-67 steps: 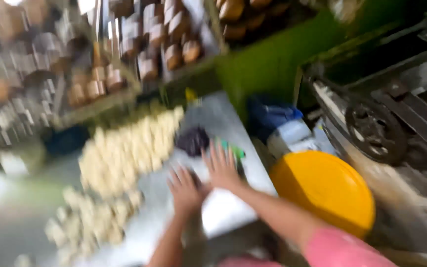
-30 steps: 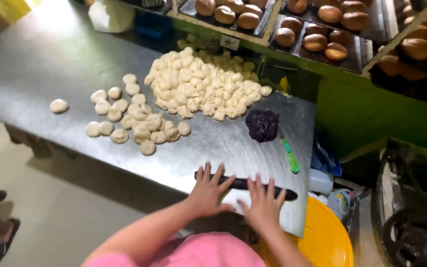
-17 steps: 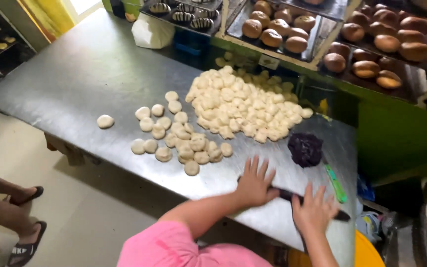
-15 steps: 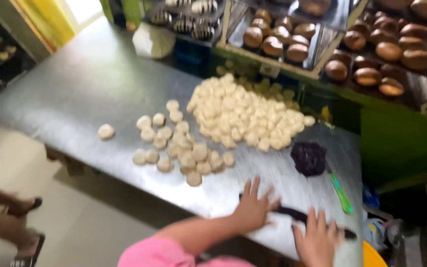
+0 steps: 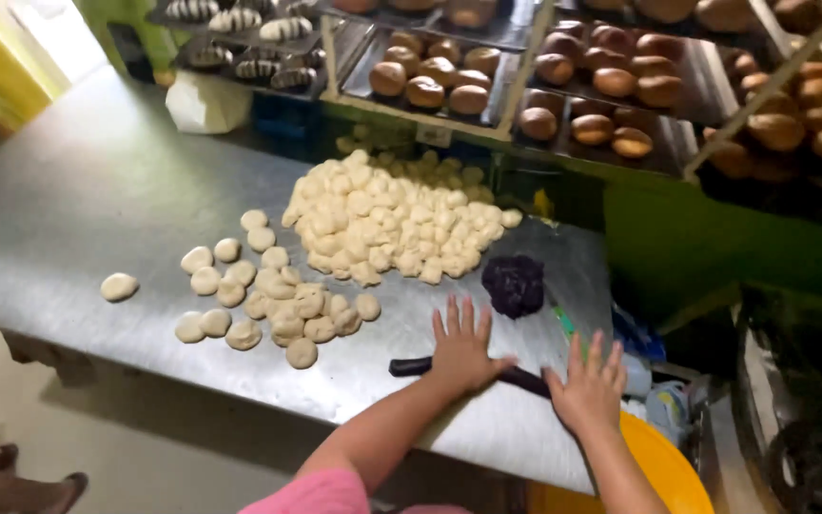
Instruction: Filling and shaping small dough balls with a dark paste on a production table
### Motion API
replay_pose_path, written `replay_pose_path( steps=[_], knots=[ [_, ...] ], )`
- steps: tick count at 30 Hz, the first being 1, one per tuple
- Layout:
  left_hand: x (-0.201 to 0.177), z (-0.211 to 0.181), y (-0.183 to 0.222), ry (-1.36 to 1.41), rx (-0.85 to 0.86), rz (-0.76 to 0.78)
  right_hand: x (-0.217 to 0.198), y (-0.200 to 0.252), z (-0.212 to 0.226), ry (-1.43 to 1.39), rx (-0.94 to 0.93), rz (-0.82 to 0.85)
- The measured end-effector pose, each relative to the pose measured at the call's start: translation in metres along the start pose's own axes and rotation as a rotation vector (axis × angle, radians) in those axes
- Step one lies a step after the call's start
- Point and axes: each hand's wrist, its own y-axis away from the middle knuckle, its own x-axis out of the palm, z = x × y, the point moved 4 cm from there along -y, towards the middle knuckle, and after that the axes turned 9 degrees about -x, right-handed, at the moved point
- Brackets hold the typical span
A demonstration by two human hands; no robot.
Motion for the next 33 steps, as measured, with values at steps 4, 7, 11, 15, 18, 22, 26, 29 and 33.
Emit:
replay_pose_path(
  steps=[4,7,11,15,18,22,26,29,33],
  knots=[
    [-0.023,-0.016,0.026,-0.022,-0.066,-0.109,-0.006,0.015,-0.005,-0.043,-0.035,-0.298],
    [-0.021,-0.017,0.055,-0.08,-0.116,-0.012,0.006,0.037,0.005,-0.054,-0.096,-0.21],
    [0.028,0.006,0.11,-0.213,-0.02,0.137,0.044,0.102,0.005,-0.118,-0.208,-0.079],
    [0.026,0.04,0.116,-0.295,0.052,0.02,0.07,0.086,-0.01,-0.082,-0.208,-0.152],
    [0.043,0.063,0.083,-0.17,0.177,-0.162,0.051,0.054,-0.011,-0.194,-0.283,-0.06],
    [-0.003,0.068,0.034,0.16,0.051,-0.368,-0.014,0.04,-0.003,-0.464,-0.199,-0.288],
    [-0.019,0.097,-0.038,0.731,-0.066,-0.351,-0.018,0.005,0.031,-0.396,-0.125,-0.567],
    [-0.071,0.115,-0.017,0.893,-0.163,0.045,-0.007,-0.004,0.065,-0.365,-0.201,-0.704],
    [-0.134,0.198,-0.062,0.634,0.096,-0.421,0.003,0.033,0.073,-0.334,-0.198,-0.685]
  ],
)
